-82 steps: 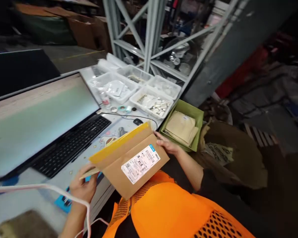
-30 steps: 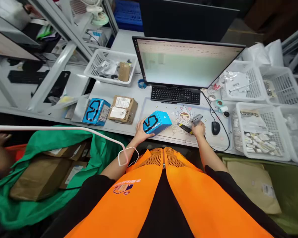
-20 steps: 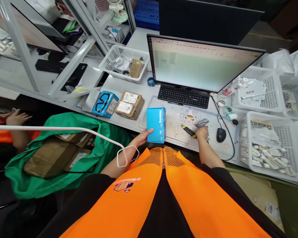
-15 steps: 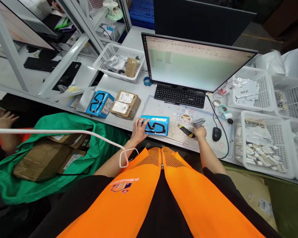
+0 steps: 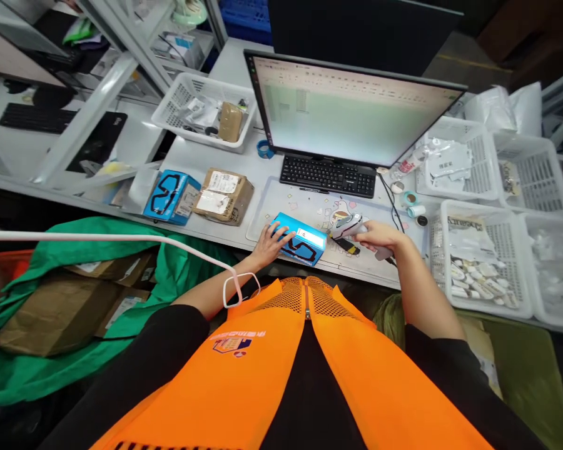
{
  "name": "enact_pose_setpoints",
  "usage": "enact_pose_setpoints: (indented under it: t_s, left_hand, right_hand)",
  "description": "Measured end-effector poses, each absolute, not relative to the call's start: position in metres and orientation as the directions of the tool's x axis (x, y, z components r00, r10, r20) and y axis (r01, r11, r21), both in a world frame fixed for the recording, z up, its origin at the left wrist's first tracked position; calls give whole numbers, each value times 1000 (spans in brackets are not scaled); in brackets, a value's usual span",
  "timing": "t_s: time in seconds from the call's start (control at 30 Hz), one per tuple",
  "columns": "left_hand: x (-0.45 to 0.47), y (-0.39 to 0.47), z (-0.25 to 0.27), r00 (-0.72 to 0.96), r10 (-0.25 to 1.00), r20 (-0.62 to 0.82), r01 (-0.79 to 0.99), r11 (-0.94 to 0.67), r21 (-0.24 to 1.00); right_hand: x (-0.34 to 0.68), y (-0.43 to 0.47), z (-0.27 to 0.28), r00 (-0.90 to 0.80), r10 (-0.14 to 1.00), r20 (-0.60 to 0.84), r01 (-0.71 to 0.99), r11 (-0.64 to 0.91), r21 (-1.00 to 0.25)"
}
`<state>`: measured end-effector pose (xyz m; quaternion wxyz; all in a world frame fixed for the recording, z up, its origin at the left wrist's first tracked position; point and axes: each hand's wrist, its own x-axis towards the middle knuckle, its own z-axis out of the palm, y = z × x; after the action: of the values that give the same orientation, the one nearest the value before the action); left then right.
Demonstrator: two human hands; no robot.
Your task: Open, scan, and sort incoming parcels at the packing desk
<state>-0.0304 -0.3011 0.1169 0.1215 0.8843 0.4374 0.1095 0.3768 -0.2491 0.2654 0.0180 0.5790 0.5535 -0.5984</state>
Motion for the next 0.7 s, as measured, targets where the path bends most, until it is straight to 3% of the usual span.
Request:
enact_pose_setpoints:
  t_s: [0.13, 0.27, 0.37, 0.53, 0.7]
  left_hand:
    - [-34, -311, 126, 541, 839, 60, 785, -529, 323]
    - [-66, -333, 142, 354, 927, 122, 846, -373, 380]
    - [-108, -353, 161, 53, 974, 219, 891, -145, 430]
    - [-227, -332, 210, -511, 825, 242, 823, 389, 414]
    - [-357, -252, 235, -687, 715, 129, 708, 619, 340]
  right_hand:
    - [370, -247, 249, -348, 648, -678, 679, -324, -659]
    - [372, -253, 213, 15, 804, -595, 765, -392, -510]
    - [372, -258, 192, 126, 820, -559, 789, -424, -444]
    - [367, -268, 165, 279, 788, -548, 789, -514, -337]
    - [358, -271, 137, 466, 739, -486, 740, -627, -244]
